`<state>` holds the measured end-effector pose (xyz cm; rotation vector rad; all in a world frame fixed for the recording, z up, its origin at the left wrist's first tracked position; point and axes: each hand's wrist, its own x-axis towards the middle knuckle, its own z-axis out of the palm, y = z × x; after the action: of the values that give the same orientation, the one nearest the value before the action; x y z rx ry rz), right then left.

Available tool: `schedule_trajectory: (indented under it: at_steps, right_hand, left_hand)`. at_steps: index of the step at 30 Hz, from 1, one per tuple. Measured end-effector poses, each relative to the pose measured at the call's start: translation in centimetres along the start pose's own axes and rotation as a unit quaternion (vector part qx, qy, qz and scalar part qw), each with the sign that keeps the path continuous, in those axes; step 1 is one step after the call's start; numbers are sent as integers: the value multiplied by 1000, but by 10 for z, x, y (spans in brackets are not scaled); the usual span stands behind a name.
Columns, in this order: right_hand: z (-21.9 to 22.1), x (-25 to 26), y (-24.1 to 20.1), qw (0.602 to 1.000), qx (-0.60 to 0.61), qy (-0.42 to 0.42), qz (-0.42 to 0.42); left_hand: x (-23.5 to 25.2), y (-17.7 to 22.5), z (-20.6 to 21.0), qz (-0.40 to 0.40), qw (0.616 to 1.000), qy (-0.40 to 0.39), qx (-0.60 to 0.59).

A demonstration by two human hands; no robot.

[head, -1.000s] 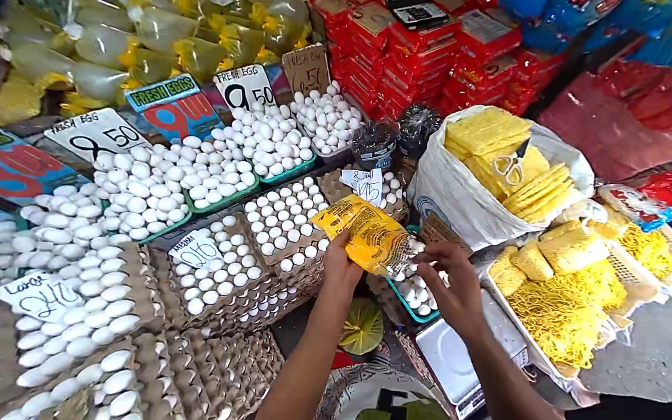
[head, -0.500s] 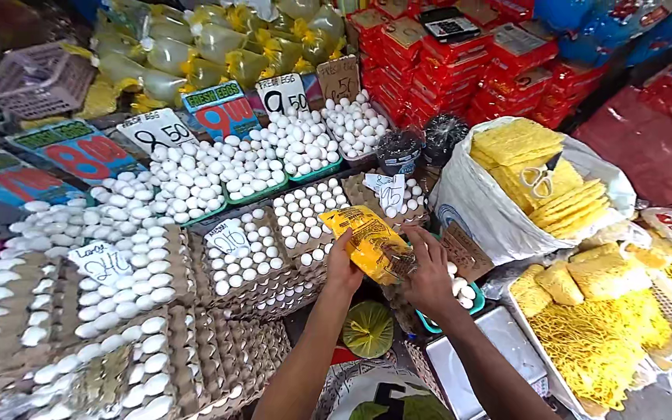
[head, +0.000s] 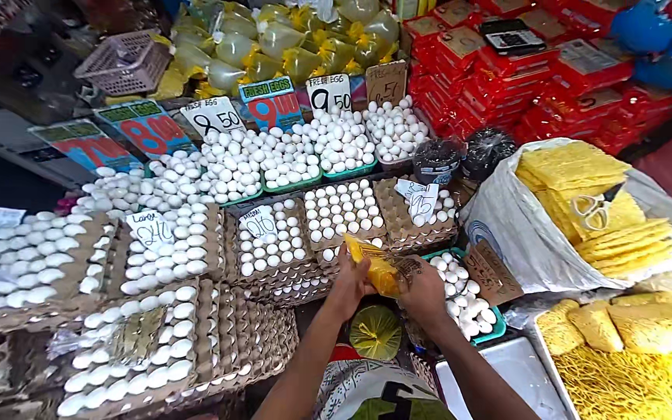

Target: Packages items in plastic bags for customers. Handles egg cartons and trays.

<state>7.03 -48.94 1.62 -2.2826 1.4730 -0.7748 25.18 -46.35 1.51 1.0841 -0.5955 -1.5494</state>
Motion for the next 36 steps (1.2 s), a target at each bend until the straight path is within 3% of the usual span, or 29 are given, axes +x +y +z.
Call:
schedule_trajectory:
  at_steps: [4, 8, 16, 20, 25, 30, 33, 36]
  right_hand:
    - [1, -7, -8, 991, 97, -70, 55]
    - [9, -13, 1, 970, 175, -126, 112]
    - [11, -44, 11, 883, 390, -169, 199]
    - [9, -54, 2, 868, 421, -154, 216]
    - [16, -63, -11, 891, 404, -91, 183]
    - [11, -67, -13, 940, 316, 11, 129]
    - [-14, -68, -31, 942, 331, 32, 52]
    - [-32, -69, -55, 918, 384, 52, -91]
  left_hand:
    - [-25, -26, 3, 66, 992, -49, 92]
    - [-31, -44, -4, 30, 994, -55, 86]
    - [-33, -74, -25, 84, 979, -49, 182]
    - [-34, -82, -25, 83, 965, -34, 247]
    - [-13, -96, -23, 119, 944, 24, 308]
    - [23, -86, -17, 191, 906, 1, 378]
    - [49, -75, -20, 178, 910, -5, 375]
    - [82, -53, -32, 130, 910, 43, 390]
